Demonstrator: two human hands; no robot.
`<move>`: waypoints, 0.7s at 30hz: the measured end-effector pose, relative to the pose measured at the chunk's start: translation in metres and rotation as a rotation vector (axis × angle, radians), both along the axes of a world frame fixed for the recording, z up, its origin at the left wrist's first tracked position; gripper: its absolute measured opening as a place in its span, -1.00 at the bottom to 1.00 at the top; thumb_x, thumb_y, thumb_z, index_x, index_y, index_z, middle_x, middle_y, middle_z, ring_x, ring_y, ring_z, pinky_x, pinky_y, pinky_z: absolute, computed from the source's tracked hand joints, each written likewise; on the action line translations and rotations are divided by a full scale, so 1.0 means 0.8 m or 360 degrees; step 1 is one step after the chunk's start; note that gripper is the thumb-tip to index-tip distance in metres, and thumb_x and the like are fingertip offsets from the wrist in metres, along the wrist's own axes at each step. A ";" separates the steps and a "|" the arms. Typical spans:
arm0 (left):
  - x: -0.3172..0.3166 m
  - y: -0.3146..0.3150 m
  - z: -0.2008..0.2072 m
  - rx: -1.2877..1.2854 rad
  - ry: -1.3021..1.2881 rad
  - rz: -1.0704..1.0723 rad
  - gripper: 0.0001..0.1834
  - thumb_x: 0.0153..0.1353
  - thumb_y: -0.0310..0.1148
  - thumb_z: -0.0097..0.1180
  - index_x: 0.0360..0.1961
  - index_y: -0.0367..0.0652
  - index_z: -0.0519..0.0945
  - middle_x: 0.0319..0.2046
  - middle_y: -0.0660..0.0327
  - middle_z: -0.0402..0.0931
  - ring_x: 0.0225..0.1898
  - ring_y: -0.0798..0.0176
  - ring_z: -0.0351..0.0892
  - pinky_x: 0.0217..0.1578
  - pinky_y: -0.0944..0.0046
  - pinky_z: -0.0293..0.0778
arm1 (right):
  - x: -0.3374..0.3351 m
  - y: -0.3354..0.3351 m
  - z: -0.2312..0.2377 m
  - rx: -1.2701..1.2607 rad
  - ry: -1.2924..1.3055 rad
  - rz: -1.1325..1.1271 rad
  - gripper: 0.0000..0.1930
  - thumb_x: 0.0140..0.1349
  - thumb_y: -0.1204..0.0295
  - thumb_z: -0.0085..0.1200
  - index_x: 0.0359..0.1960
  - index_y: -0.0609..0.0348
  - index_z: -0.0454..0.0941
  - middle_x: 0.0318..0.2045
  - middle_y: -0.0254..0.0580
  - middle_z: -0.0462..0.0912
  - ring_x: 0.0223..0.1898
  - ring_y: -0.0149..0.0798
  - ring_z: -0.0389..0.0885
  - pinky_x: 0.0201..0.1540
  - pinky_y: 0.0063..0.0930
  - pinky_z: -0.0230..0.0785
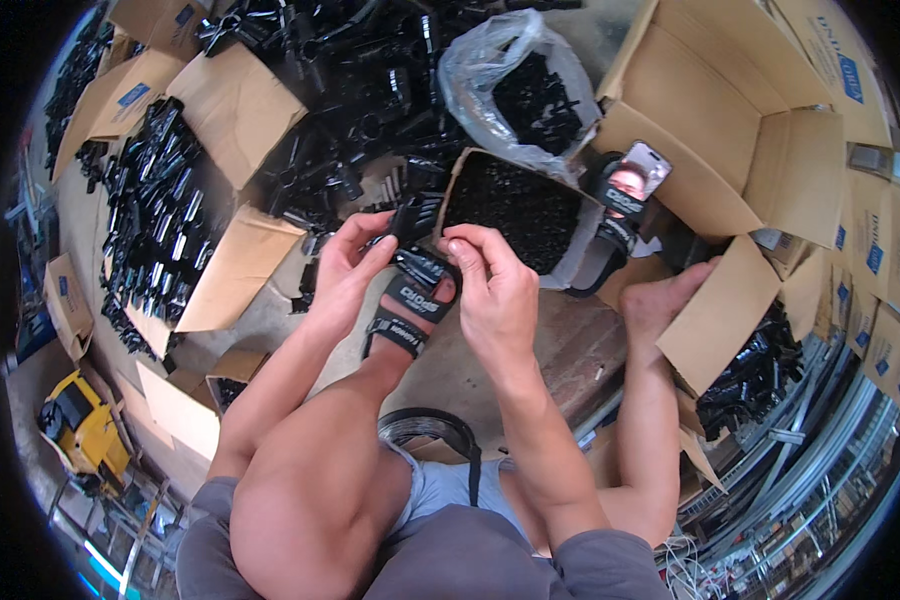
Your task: The person fits small black plastic or metal components onto T-shaped pipe connectors by hand while sitting on the floor surrounded by boxes of parts.
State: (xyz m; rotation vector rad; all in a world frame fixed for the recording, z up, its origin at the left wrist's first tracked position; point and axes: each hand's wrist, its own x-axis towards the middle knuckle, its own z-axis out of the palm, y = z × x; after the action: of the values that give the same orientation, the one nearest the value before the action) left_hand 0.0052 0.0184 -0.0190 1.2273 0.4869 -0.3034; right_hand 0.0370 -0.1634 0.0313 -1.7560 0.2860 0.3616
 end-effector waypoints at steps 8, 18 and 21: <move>-0.001 0.001 0.003 -0.0001 -0.0039 0.0029 -0.66 0.38 -0.46 0.21 0.14 -0.29 0.53 0.08 0.17 0.57 0.08 0.39 0.53 0.16 0.31 0.44 | -0.008 0.031 -0.013 -0.0126 -0.0128 0.0009 -0.82 0.29 0.52 0.26 -0.11 0.29 0.70 -0.18 -0.06 0.80 -0.12 -0.26 0.78 -0.05 -0.43 0.56; -0.007 -0.004 -0.005 0.0005 -0.0178 0.0119 -0.67 0.36 -0.51 0.24 0.11 -0.30 0.53 0.05 0.17 0.60 -0.04 0.43 0.61 0.00 0.36 0.56 | -0.019 0.050 -0.034 0.0380 0.0189 -0.0361 -0.85 0.32 0.52 0.27 -0.15 0.34 0.72 -0.24 -0.21 0.77 -0.28 -0.47 0.66 -0.18 -0.54 0.58; -0.008 -0.003 -0.005 -0.0018 -0.0176 0.0114 -0.70 0.36 -0.54 0.23 0.08 -0.31 0.51 0.14 0.11 0.55 0.01 0.40 0.59 0.03 0.37 0.55 | -0.023 0.057 -0.033 0.0487 0.0320 -0.0475 -0.86 0.34 0.51 0.27 -0.16 0.32 0.73 -0.17 -0.21 0.74 -0.22 -0.45 0.67 -0.26 -0.53 0.64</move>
State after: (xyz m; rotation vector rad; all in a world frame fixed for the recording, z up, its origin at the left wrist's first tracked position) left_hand -0.0016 0.0161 -0.0229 1.2060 0.4322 -0.1761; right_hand 0.0185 -0.1178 0.0047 -1.3547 0.5977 0.3450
